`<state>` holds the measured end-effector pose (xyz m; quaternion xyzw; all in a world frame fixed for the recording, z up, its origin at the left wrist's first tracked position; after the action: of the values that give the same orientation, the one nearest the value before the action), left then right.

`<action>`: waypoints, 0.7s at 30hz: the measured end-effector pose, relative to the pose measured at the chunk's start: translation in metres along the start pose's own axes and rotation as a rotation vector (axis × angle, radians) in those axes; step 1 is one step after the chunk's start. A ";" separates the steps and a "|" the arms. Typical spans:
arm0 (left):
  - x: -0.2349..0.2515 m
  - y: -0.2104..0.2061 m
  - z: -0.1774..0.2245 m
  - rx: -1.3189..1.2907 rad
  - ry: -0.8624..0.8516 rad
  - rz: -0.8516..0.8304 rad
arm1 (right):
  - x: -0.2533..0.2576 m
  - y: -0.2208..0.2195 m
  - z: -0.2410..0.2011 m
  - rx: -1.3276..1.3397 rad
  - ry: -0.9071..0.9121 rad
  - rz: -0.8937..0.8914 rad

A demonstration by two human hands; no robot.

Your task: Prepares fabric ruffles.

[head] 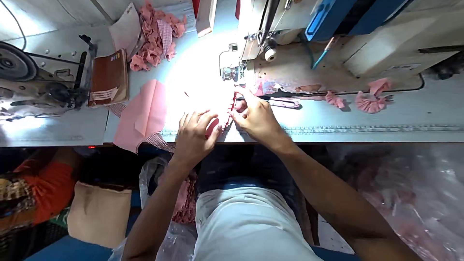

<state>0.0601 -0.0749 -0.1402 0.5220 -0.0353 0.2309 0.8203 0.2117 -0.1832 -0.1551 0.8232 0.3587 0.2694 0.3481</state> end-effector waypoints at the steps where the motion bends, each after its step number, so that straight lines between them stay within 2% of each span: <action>1: 0.000 0.002 0.006 0.029 -0.030 0.028 | 0.003 0.001 -0.003 -0.081 0.055 0.018; 3: -0.002 0.000 0.016 0.116 -0.073 0.064 | 0.009 0.000 -0.004 -0.192 0.201 0.044; 5: -0.003 -0.006 0.016 0.213 -0.063 0.027 | 0.014 -0.004 -0.001 -0.243 0.338 0.016; 7: -0.006 -0.010 0.011 0.232 -0.066 -0.005 | 0.014 -0.009 0.002 -0.277 0.428 -0.052; 10: -0.010 -0.002 0.007 0.225 -0.119 0.032 | 0.005 -0.008 0.000 -0.289 0.514 -0.108; 12: -0.020 0.016 0.006 0.116 -0.099 0.040 | -0.001 -0.010 -0.007 -0.275 0.570 -0.126; 15: -0.041 0.056 0.004 -0.245 0.107 -0.006 | -0.014 -0.003 -0.031 -0.099 0.654 -0.098; 18: -0.067 0.094 -0.004 -0.443 0.210 0.005 | -0.023 0.009 -0.063 0.134 0.640 -0.268; 21: -0.083 0.116 -0.009 -0.321 0.231 -0.020 | -0.023 0.019 -0.086 0.190 0.642 -0.498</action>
<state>-0.0641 -0.0550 -0.0718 0.3551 0.0277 0.2726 0.8938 0.1460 -0.1781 -0.0923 0.6141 0.6602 0.3857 0.1956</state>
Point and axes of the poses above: each hand's wrist, its own x-axis towards the middle knuckle, its own y-axis out of the back of the hand, z = x × y, the point moved 6 cm from there along x, towards the middle knuckle, and after that the axes turned 6 degrees about -x, right-handed, at the moved point
